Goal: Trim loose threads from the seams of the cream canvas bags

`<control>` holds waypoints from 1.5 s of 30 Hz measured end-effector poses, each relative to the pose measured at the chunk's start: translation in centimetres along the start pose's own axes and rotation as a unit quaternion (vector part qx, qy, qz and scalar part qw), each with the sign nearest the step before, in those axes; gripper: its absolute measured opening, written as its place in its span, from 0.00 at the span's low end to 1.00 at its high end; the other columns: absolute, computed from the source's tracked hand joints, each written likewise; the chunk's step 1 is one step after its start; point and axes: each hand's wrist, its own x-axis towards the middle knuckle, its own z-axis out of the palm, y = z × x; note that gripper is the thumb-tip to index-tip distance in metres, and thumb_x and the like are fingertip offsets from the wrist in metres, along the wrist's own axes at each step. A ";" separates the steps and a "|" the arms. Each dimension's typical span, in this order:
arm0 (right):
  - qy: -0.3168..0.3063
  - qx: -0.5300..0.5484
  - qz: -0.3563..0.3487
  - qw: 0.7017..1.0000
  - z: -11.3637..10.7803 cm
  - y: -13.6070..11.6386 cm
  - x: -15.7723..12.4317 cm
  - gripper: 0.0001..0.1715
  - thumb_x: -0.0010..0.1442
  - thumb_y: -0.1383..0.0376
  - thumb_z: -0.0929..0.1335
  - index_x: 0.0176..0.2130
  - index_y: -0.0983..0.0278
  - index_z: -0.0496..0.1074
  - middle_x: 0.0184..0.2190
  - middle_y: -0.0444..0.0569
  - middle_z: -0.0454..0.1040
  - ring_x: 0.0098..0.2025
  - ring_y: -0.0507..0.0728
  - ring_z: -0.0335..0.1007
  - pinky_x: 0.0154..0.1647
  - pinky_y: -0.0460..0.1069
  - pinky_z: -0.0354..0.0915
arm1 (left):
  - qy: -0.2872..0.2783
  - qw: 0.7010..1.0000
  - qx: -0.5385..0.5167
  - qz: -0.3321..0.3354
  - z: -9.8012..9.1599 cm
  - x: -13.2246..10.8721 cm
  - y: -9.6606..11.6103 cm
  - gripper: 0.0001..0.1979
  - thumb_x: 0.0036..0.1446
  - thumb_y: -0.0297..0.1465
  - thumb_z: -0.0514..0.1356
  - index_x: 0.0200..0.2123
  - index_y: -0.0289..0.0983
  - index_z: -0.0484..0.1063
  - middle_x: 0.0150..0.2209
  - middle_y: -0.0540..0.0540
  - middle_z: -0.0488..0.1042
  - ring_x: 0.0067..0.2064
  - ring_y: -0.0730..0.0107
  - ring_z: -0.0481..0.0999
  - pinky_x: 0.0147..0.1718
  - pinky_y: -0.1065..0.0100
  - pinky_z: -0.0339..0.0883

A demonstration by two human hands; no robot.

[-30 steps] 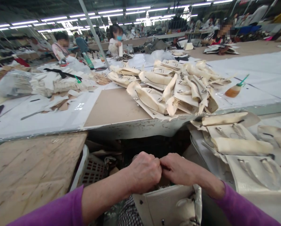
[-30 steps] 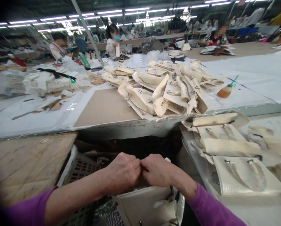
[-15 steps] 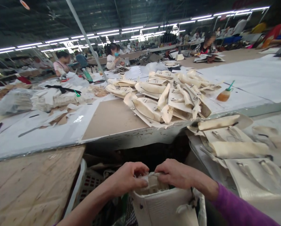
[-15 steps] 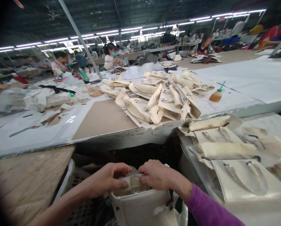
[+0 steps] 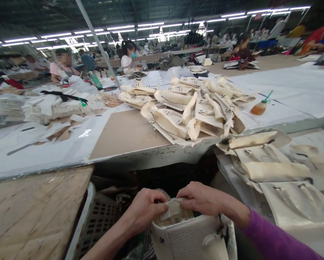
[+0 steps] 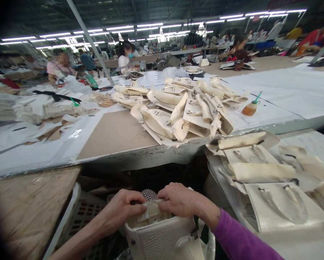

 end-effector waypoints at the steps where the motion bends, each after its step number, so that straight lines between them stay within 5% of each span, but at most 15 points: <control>1: -0.001 0.000 -0.001 1.000 0.0 -0.1 0.0 0.09 0.56 0.69 0.65 0.32 0.66 0.77 0.21 0.41 0.68 0.24 0.50 0.58 0.25 0.43 0.51 | -0.003 1.000 0.001 -0.001 -0.1 0.0 0.0 0.10 0.49 0.29 0.57 0.29 0.34 0.80 0.27 0.52 0.74 0.29 0.72 0.68 0.27 0.74 0.58; 7: -0.005 0.005 -0.014 1.000 0.1 -0.7 -0.1 0.08 0.56 0.71 0.65 0.30 0.66 0.75 0.21 0.39 0.63 0.24 0.49 0.56 0.25 0.43 0.51 | -0.016 0.999 0.026 0.029 -0.2 -0.2 -0.1 0.11 0.51 0.32 0.60 0.36 0.38 0.81 0.29 0.52 0.76 0.31 0.71 0.69 0.28 0.75 0.58; 25: -0.015 0.155 0.006 0.988 0.5 0.6 1.0 0.15 0.53 0.72 0.65 0.18 0.65 0.59 0.18 0.36 0.49 0.22 0.47 0.46 0.21 0.44 0.45 | -0.012 0.999 -0.011 0.033 0.6 0.0 -0.5 0.09 0.53 0.31 0.59 0.30 0.36 0.79 0.28 0.51 0.74 0.32 0.70 0.70 0.29 0.74 0.58; 28: -0.039 0.196 0.010 0.980 0.2 1.2 1.6 0.14 0.54 0.69 0.65 0.18 0.65 0.64 0.17 0.36 0.51 0.21 0.47 0.47 0.19 0.44 0.46 | -0.006 0.999 -0.038 0.017 0.6 0.3 -0.7 0.09 0.52 0.31 0.59 0.30 0.36 0.80 0.29 0.51 0.74 0.32 0.70 0.69 0.29 0.75 0.59; 31: -0.045 0.231 0.000 0.972 -0.6 1.9 1.4 0.16 0.59 0.60 0.66 0.25 0.66 0.75 0.20 0.39 0.65 0.23 0.49 0.59 0.24 0.43 0.58 | -0.005 0.998 -0.057 -0.004 0.6 0.4 -0.9 0.10 0.50 0.33 0.60 0.31 0.35 0.80 0.28 0.51 0.74 0.32 0.69 0.69 0.29 0.74 0.59; 33: 0.001 0.247 0.002 0.969 -1.1 2.4 0.8 0.24 0.65 0.52 0.63 0.34 0.64 0.79 0.30 0.44 0.75 0.34 0.54 0.70 0.38 0.46 0.66 | -0.005 0.998 -0.060 -0.013 0.5 0.4 -0.9 0.11 0.49 0.35 0.61 0.31 0.35 0.80 0.28 0.51 0.74 0.31 0.69 0.69 0.28 0.73 0.59; 36: 0.115 0.259 0.033 0.958 -1.1 3.2 -0.2 0.32 0.67 0.45 0.58 0.45 0.63 0.78 0.45 0.51 0.77 0.50 0.61 0.69 0.55 0.53 0.61 | -0.003 0.998 -0.067 -0.015 0.4 0.1 -1.1 0.12 0.49 0.37 0.60 0.30 0.35 0.80 0.28 0.50 0.74 0.31 0.68 0.69 0.28 0.73 0.59; 41: 0.246 0.282 0.105 0.921 1.3 4.7 -1.9 0.36 0.65 0.42 0.59 0.54 0.65 0.71 0.49 0.56 0.73 0.54 0.66 0.66 0.58 0.60 0.59 | 0.003 0.997 -0.078 -0.017 0.3 0.0 -1.8 0.14 0.49 0.39 0.61 0.30 0.34 0.79 0.26 0.51 0.74 0.30 0.69 0.69 0.27 0.73 0.59; 45: 0.242 0.394 0.103 0.880 3.9 4.7 -3.8 0.36 0.67 0.43 0.56 0.57 0.66 0.67 0.47 0.55 0.74 0.51 0.64 0.68 0.52 0.57 0.65 | 0.008 0.996 -0.089 -0.022 0.5 0.0 -2.2 0.14 0.50 0.38 0.61 0.31 0.34 0.79 0.27 0.50 0.74 0.30 0.69 0.69 0.27 0.73 0.59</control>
